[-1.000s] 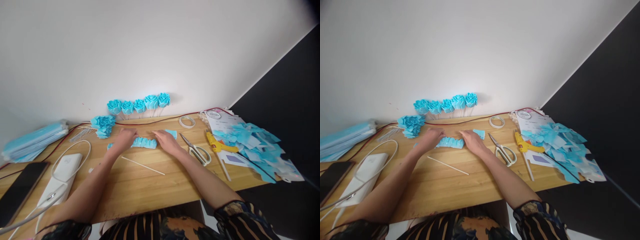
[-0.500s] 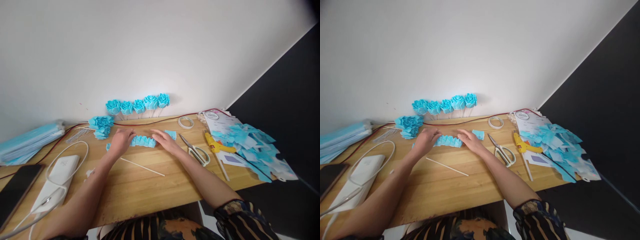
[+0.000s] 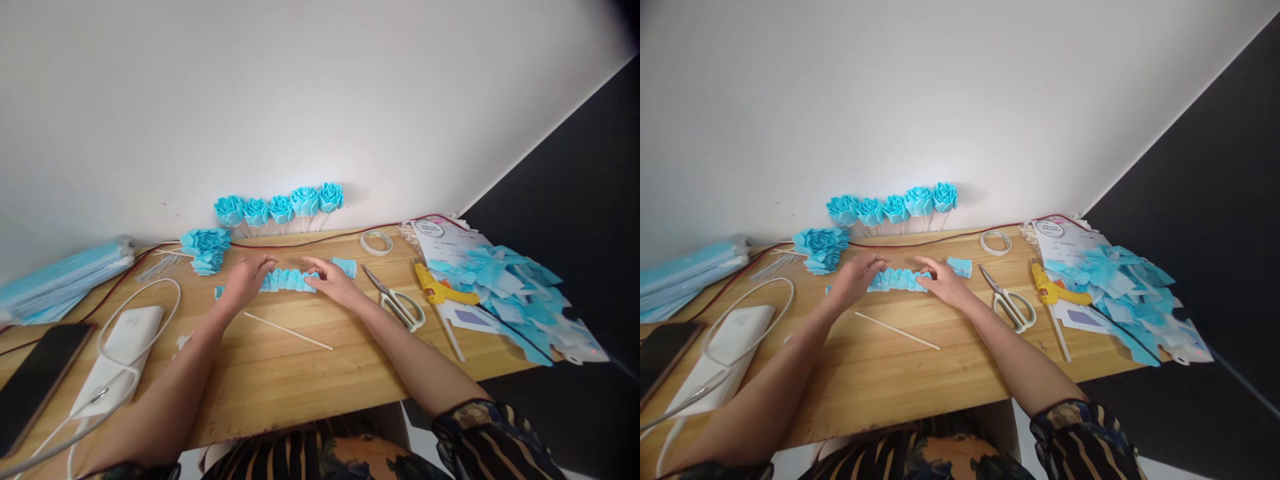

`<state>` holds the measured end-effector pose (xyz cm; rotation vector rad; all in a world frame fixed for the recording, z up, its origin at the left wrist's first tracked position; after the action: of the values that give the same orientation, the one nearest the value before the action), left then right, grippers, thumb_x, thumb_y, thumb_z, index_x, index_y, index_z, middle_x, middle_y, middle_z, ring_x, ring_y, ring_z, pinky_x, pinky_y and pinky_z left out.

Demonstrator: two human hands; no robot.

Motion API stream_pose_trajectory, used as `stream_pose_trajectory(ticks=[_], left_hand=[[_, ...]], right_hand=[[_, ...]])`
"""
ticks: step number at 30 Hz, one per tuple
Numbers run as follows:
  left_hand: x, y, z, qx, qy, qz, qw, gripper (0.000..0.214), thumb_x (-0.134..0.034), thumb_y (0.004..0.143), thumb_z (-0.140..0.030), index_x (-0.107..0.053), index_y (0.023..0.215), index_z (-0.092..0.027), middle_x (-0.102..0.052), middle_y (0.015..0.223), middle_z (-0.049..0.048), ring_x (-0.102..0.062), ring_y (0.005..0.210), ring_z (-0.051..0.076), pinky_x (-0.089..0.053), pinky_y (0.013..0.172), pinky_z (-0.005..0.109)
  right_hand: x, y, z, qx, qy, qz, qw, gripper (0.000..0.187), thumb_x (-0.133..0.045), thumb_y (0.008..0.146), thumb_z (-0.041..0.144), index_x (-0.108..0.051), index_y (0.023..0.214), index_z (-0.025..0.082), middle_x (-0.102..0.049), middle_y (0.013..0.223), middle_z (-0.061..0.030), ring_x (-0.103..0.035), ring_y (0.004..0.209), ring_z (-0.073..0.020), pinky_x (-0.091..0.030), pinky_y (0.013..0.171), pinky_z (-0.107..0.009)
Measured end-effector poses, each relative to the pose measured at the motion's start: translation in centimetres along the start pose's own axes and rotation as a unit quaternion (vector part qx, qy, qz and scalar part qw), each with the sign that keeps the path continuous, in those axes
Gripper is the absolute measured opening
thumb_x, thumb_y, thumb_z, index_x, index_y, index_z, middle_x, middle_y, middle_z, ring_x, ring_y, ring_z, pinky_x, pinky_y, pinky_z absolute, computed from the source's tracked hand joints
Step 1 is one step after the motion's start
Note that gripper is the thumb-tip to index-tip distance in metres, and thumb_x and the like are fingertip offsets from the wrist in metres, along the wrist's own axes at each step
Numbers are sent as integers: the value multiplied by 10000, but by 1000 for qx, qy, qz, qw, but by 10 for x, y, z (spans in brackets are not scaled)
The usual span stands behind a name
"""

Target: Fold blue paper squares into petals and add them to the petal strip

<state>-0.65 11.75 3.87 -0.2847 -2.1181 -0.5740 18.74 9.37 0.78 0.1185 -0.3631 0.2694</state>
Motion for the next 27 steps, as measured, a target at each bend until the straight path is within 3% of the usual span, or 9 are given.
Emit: stream_pose_trajectory(ticks=[5,11,18,23,27], left_hand=[[-1,-1,4,36,-110,13,993,320,-451,898,-359,-639,1063,-160,-723,832,42,-659,781,190,-475,673,260],[-4,-2,1,8,-130,31,991,300,-520,842,-265,-635,1098,-158,-728,835,35,-664,773,183,-478,704,262],[-3,-2,-1,9,-146,17,989,297,-530,838,-268,-655,1086,-162,-733,818,33,-669,767,183,-480,662,241],[-5,-2,-5,13,-150,29,988,305,-517,847,-296,-662,1087,-177,-747,854,37,-673,752,184,-487,628,235],[-3,-2,-11,7,-159,33,987,299,-510,849,-315,-680,1047,-168,-749,922,55,-679,814,197,-507,699,254]], right_hand=[[1,0,-1,6,-7,-9,1000,502,-588,783,267,-547,1279,210,-634,917,-25,-538,676,-120,-421,621,-240],[0,-1,1,0,-7,-2,1000,513,-597,802,319,-531,1295,193,-639,893,-23,-548,676,-130,-436,632,-257],[4,-5,11,10,-7,-9,1000,429,-475,909,431,-561,1263,205,-671,1059,-65,-597,939,-199,-465,819,-328],[3,-4,9,-5,-54,-7,998,471,-556,863,411,-548,1286,203,-683,979,-54,-606,763,-177,-468,752,-317],[2,-4,8,-1,-51,-15,999,543,-606,822,384,-513,1318,184,-671,897,-40,-586,726,-166,-464,716,-297]])
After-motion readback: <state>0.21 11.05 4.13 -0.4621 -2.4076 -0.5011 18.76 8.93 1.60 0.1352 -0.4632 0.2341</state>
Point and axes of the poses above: each hand's wrist, its own y-axis towards the middle knuckle, its own x-axis out of the back of the hand, z = x × y, the point moved 6 cm from there along y, towards the middle knuckle
